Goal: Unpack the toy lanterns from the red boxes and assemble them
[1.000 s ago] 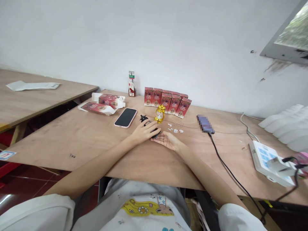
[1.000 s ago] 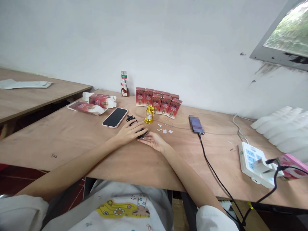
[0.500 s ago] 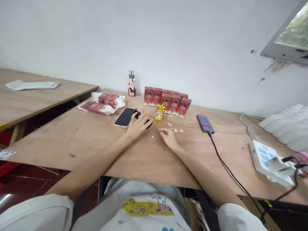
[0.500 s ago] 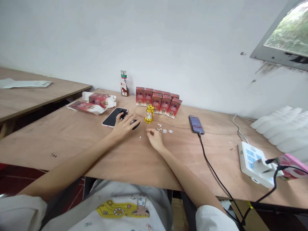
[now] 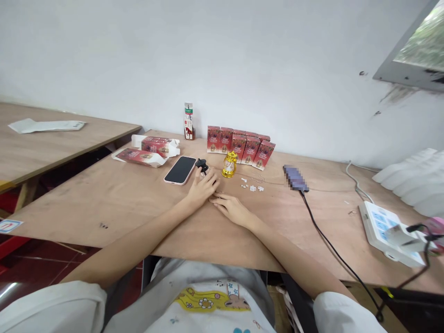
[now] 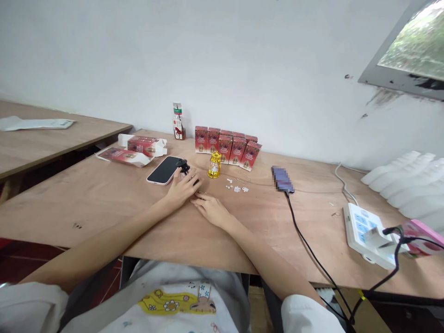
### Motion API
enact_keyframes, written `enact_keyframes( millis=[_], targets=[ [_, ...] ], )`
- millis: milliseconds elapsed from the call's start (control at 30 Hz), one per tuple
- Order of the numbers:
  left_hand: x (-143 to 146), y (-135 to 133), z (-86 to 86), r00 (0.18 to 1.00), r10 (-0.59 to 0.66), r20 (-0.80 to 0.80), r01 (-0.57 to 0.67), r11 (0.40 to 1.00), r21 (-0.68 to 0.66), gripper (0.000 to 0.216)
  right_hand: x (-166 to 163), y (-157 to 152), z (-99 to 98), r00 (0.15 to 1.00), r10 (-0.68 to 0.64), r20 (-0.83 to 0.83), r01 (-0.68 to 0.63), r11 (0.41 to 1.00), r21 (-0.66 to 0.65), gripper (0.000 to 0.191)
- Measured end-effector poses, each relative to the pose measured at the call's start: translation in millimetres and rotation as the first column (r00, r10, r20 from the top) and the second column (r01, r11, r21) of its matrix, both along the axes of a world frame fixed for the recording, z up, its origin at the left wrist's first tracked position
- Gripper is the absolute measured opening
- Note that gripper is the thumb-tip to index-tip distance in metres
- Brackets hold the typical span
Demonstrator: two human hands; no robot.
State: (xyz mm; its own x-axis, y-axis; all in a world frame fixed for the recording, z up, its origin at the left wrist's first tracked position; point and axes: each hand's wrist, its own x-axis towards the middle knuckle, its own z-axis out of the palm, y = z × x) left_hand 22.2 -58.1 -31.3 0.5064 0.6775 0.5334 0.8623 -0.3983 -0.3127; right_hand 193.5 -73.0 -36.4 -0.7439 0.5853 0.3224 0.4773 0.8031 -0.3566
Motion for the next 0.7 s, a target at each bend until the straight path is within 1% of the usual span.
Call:
enact_keyframes(
  millis=[100,200,267,333,433,500,567,633,700],
  targets=[
    [-0.5,-1.3,2.2,1.000,-0.016,0.006,0.016,1.000,-0.019,0.038,2.7,5.0,-0.5,0.994,-0.083,0.067,0.080,0.996,0.049,0.031],
    [-1.0,-2.1,3.9,0.999,-0.042,-0.008,0.042,0.999,-0.035,0.042,6.6,11.6,0.2,0.964,-0.209,0.163,0.186,0.971,0.147,0.028],
    [-1.1,-2.7,4.8,0.997,-0.066,-0.027,0.065,0.997,-0.043,0.044,9.7,16.7,1.1,0.926,-0.309,0.217,0.265,0.941,0.210,0.027],
    [-1.2,-3.5,5.4,0.995,-0.090,-0.050,0.087,0.995,-0.053,0.047,14.0,22.7,1.6,0.875,-0.414,0.252,0.349,0.898,0.267,0.025],
    [-1.3,-4.3,5.9,0.990,-0.117,-0.084,0.112,0.991,-0.070,0.051,24.0,33.0,0.1,0.804,-0.537,0.256,0.445,0.828,0.341,0.024],
    [-1.7,-4.2,6.2,0.986,-0.135,-0.102,0.128,0.989,-0.077,0.051,31.7,39.4,-2.3,0.788,-0.576,0.219,0.471,0.792,0.387,0.025],
    [-2.5,-3.6,6.4,0.981,-0.157,-0.118,0.149,0.986,-0.078,0.049,37.3,43.5,-5.1,0.800,-0.582,0.145,0.476,0.764,0.436,0.026],
    [-3.3,-2.9,6.6,0.973,-0.188,-0.133,0.179,0.981,-0.077,0.047,38.7,44.1,-7.7,0.830,-0.555,0.054,0.466,0.744,0.478,0.026],
    [-3.8,-2.8,7.0,0.964,-0.226,-0.141,0.217,0.973,-0.077,0.045,35.4,41.0,-9.2,0.863,-0.505,-0.016,0.445,0.745,0.498,0.024]
  ],
)
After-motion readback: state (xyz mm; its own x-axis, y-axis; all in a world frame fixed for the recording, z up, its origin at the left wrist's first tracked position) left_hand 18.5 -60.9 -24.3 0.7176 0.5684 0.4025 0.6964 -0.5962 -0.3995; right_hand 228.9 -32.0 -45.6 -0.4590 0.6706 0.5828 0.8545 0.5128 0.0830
